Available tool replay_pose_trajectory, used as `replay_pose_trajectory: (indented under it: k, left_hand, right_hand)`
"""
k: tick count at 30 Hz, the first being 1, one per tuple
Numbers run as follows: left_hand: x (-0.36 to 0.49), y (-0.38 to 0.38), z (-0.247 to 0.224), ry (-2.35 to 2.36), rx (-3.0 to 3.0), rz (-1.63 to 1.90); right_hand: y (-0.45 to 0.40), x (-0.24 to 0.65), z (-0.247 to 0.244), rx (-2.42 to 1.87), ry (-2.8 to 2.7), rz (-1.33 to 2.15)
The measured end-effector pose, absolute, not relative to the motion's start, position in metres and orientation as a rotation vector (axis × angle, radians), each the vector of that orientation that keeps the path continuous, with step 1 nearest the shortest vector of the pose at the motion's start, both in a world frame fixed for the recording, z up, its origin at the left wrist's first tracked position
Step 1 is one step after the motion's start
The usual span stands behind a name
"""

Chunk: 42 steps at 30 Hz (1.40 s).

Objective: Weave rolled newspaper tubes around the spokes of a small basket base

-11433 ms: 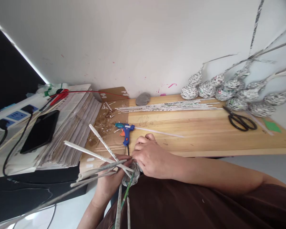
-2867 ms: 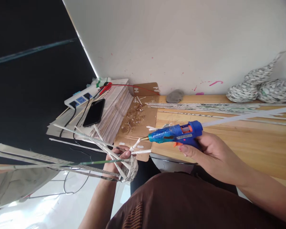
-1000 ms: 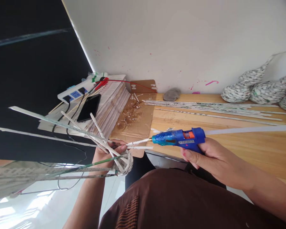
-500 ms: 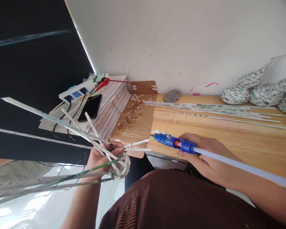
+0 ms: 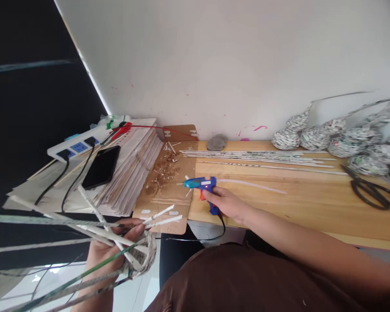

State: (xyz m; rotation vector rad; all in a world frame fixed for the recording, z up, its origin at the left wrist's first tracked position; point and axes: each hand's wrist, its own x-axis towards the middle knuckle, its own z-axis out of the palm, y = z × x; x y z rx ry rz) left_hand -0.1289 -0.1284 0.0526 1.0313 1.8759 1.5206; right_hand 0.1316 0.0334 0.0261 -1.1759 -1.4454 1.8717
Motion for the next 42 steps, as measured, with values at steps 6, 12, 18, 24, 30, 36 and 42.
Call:
replay_pose_trajectory:
  k: [6, 12, 18, 24, 30, 36, 42]
  left_hand:
    - [-0.138, -0.133, 0.043, 1.945, 0.953, 1.518]
    - [-0.139, -0.131, 0.038, 1.936, 0.921, 1.521]
    - [-0.149, -0.129, 0.030, 1.967, 0.983, 1.458]
    - [-0.153, -0.123, 0.026, 1.973, 1.017, 1.389]
    - [-0.149, -0.117, 0.026, 1.949, 0.991, 1.392]
    - [-0.138, -0.116, 0.032, 1.971, 1.050, 1.366]
    - [-0.124, -0.108, 0.036, 1.965, 1.101, 1.362]
  right_hand:
    - [0.056, 0.084, 0.026, -1.198, -1.219, 2.099]
    - [0.061, 0.043, 0.031, -1.140, -1.044, 2.113]
    - [0.050, 0.038, 0.033, -1.239, -1.083, 2.033]
    - [0.073, 0.069, 0.049, -1.334, -1.565, 1.949]
    - [0.139, 0.117, 0.064, -1.410, -2.403, 0.838]
    - [0.186, 0.147, 0.042, -1.637, -2.511, 0.256]
    - [0.187, 0.148, 0.031, -1.566, -2.576, 0.177]
